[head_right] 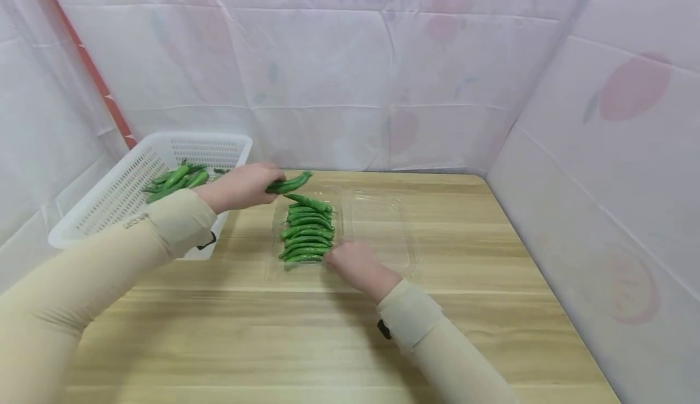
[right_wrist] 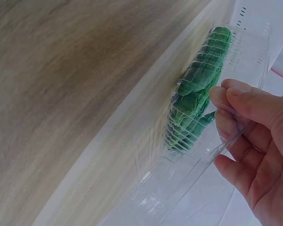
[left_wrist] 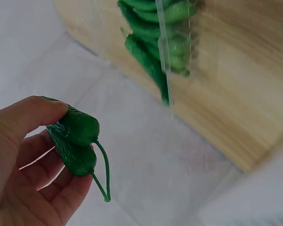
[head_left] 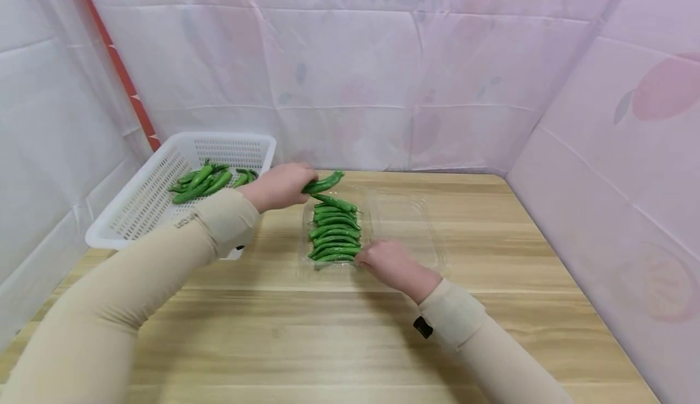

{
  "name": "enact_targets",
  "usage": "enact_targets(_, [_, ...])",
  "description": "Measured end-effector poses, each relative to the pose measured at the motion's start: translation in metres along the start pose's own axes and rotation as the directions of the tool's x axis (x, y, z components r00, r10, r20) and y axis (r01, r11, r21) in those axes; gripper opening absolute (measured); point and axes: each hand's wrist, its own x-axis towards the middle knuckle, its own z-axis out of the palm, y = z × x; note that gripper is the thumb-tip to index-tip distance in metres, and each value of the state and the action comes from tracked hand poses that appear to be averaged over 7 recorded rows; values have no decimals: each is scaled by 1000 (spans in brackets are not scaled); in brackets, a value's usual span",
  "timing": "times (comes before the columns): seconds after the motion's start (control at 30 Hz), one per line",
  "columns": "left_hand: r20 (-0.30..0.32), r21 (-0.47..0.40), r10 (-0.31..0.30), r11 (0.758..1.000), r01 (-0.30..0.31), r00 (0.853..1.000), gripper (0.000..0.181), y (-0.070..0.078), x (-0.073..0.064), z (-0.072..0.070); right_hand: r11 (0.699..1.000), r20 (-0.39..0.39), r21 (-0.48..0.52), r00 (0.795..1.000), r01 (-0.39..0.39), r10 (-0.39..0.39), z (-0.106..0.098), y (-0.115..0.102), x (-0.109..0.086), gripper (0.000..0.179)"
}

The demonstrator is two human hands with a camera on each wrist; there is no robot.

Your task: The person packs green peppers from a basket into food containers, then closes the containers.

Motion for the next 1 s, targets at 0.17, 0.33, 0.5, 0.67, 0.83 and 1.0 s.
enact_targets(0.17, [71, 46, 4, 999, -8, 997, 30, 11, 25, 23, 1000, 9, -14, 1000, -6, 6, -1, 0, 1, 13])
enact_targets(0.33, [111, 57, -16, 998, 10, 994, 22, 14, 45, 42, 999, 20, -32, 1000, -12, 13, 0, 0, 1, 14])
enact_targets(0.5, [141, 20, -52, 999, 49, 989, 17, 9, 58, 58, 999, 26, -32, 1000, -12, 13, 0, 0, 1, 15])
enact_targets(0.67, [163, -1, -76, 997, 77, 984, 18, 2, 65, 72, 999, 21, -34, 1000, -11, 12, 1, -1, 2, 14])
enact_targets(0.83, [147, 16, -75, 997, 73, 986, 21, 0, 65, 80, 1000, 17, -22, 1000, -10, 10, -1, -3, 1, 12])
enact_targets(1.0, [107, 46, -76, 996, 72, 991, 20, 0, 69, 89, 1000, 17, -22, 1000, -15, 15, -1, -3, 0, 12])
